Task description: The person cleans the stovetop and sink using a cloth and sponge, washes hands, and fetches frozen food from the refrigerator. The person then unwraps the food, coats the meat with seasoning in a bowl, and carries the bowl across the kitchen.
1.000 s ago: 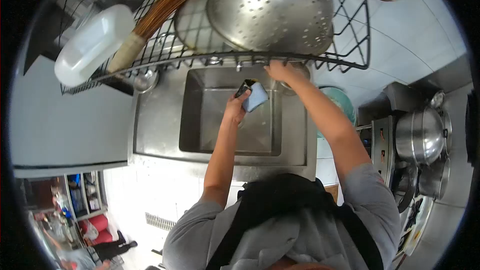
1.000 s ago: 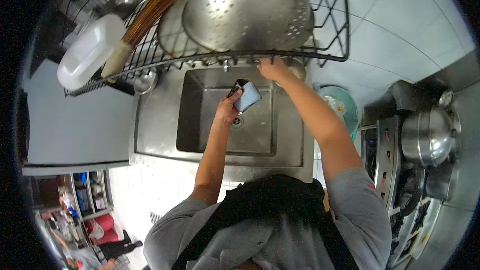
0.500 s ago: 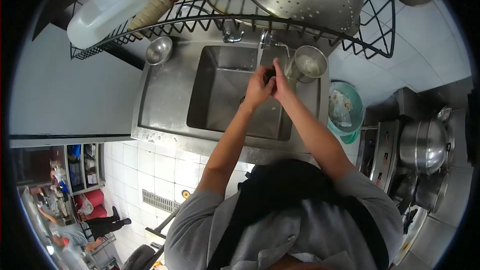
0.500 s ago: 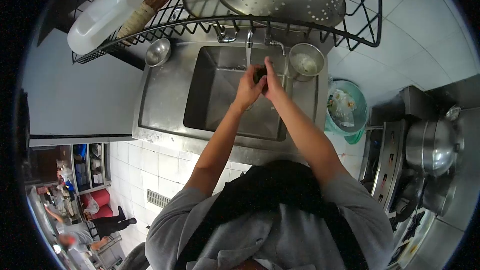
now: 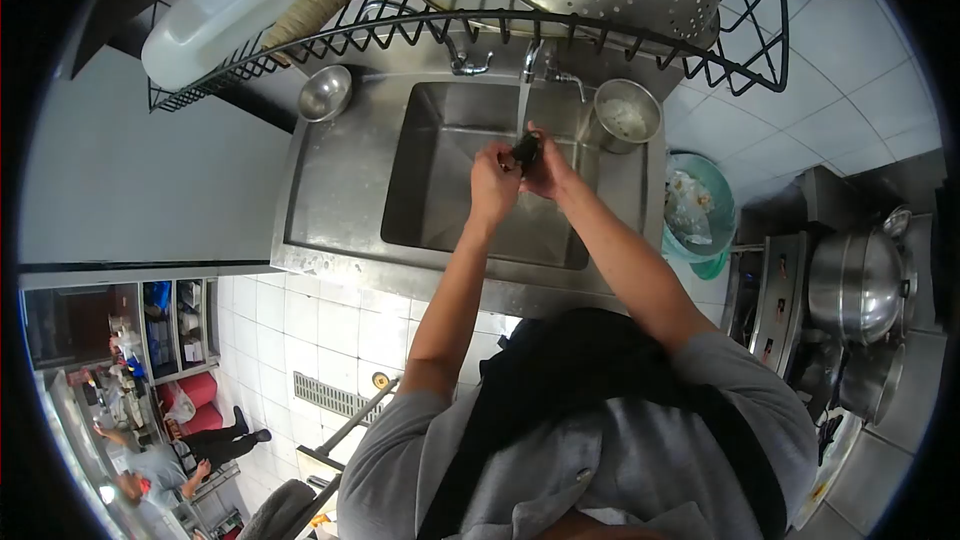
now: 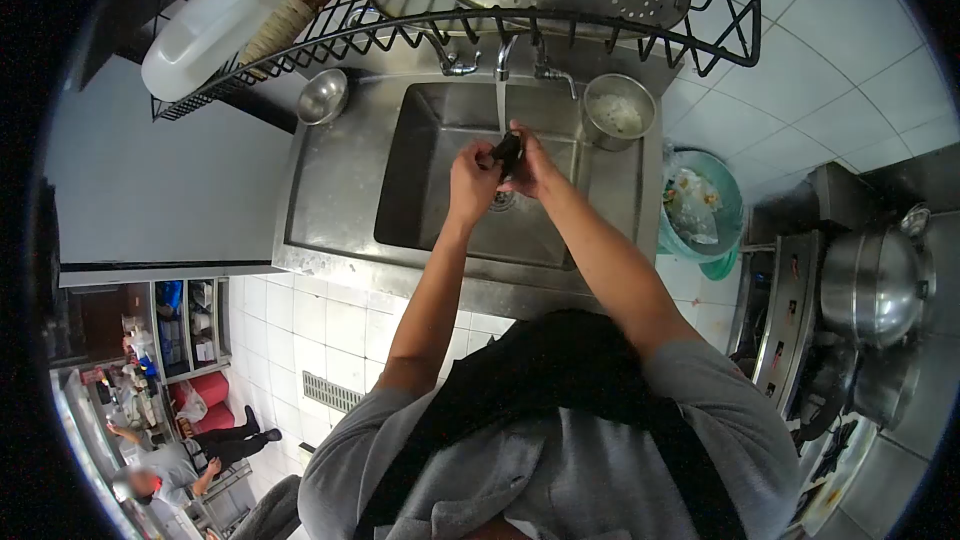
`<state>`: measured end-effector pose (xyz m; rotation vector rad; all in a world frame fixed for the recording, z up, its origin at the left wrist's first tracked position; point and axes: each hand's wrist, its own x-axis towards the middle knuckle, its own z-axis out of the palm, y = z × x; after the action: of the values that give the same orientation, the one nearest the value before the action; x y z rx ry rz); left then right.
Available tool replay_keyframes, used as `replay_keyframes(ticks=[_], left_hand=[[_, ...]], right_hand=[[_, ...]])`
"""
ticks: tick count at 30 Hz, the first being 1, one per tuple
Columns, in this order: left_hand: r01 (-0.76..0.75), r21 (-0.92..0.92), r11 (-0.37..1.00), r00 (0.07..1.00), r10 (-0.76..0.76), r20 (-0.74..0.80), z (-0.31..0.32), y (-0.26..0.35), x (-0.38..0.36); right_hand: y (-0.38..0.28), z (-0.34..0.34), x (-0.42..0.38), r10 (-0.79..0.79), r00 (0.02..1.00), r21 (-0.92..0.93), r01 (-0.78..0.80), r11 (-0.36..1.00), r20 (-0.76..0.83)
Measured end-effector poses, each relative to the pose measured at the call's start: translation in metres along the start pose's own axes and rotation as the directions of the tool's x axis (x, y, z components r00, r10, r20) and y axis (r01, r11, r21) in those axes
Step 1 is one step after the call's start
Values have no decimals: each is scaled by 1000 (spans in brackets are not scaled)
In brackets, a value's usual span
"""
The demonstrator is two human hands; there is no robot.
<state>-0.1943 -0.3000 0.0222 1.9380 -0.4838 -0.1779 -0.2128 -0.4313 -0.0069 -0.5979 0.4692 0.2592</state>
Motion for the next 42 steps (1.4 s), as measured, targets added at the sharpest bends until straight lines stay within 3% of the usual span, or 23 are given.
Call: replay_keyframes(ticks=[1,5,8,9,11,13,15,17,19,21,23,24,26,27,29,30,31,32,33,34,35,38,42], left_hand=[[-157,105,982,981,167,-97,0,2,-2],[-28,63,998,999,29,-20,-12,20,-13],[-5,-428,904,988,-62,-141,-17,-9,-11],[45,-532,846,978,-146,-149,-26,-13,-11],[49,-854,518,951,-284,-118,-36,-18,-8],[73,-859,506,939,-326,-112,-40,-13,-5],[198,-875,442,946,-320,53,-29,-33,-1],[241,-890,387,934,-343,104,-11,-55,1],[268,-909,319,938,-302,171,7,-77,1],[231,-910,345,936,-335,110,12,-77,-4],[279,-745,606,829,-543,-131,14,-70,-8],[279,-748,603,826,-548,-133,15,-70,-8],[258,-790,556,825,-553,-120,18,-70,-6],[259,-791,554,822,-556,-120,19,-70,-8],[279,-552,786,829,-488,-275,19,-71,-12],[278,-554,785,828,-488,-276,18,-73,-13],[69,-117,991,880,-116,-460,16,-75,-13],[-135,363,922,844,299,-446,14,-71,-15],[-129,361,923,845,293,-447,14,-67,-17],[-47,-17,999,951,39,-307,16,-61,-18],[113,-368,923,986,-149,-70,18,-57,-18],[138,-468,873,983,-178,-43,23,-64,-15],[233,-625,745,962,-269,39,23,-61,-10]], right_hand=[[1,4,0,-4,998,53,7,999,-58],[4,-32,40,28,987,57,-38,998,161],[8,-35,53,-82,982,107,64,992,173],[2,-30,45,-87,995,120,80,990,49],[2,-33,39,-82,994,131,91,987,-76],[10,-55,52,-164,976,159,187,969,-144],[19,-46,44,-225,967,62,234,970,-121],[31,-45,44,-255,920,-112,232,966,-298],[30,-31,35,-262,924,-135,233,963,-278],[23,-22,22,-266,932,-165,230,959,-248],[20,-23,12,-91,996,106,93,990,-25],[27,-29,17,-86,996,103,88,991,-25],[42,-36,25,-311,945,-358,258,897,-98],[43,-38,26,-307,946,-359,254,898,-99],[42,-33,25,-323,908,-325,231,917,-268],[38,-29,22,-323,908,-328,230,916,-266],[32,-27,18,-284,930,-328,200,923,-233],[30,-28,15,-242,949,-327,168,930,-201],[30,-28,14,-238,950,-328,162,931,-204],[29,-27,13,-212,964,-291,158,944,-162],[29,-26,14,-189,975,-254,155,955,-116],[30,-24,14,-308,950,-421,260,869,-50],[25,-32,16,-238,971,-383,205,901,-40]])
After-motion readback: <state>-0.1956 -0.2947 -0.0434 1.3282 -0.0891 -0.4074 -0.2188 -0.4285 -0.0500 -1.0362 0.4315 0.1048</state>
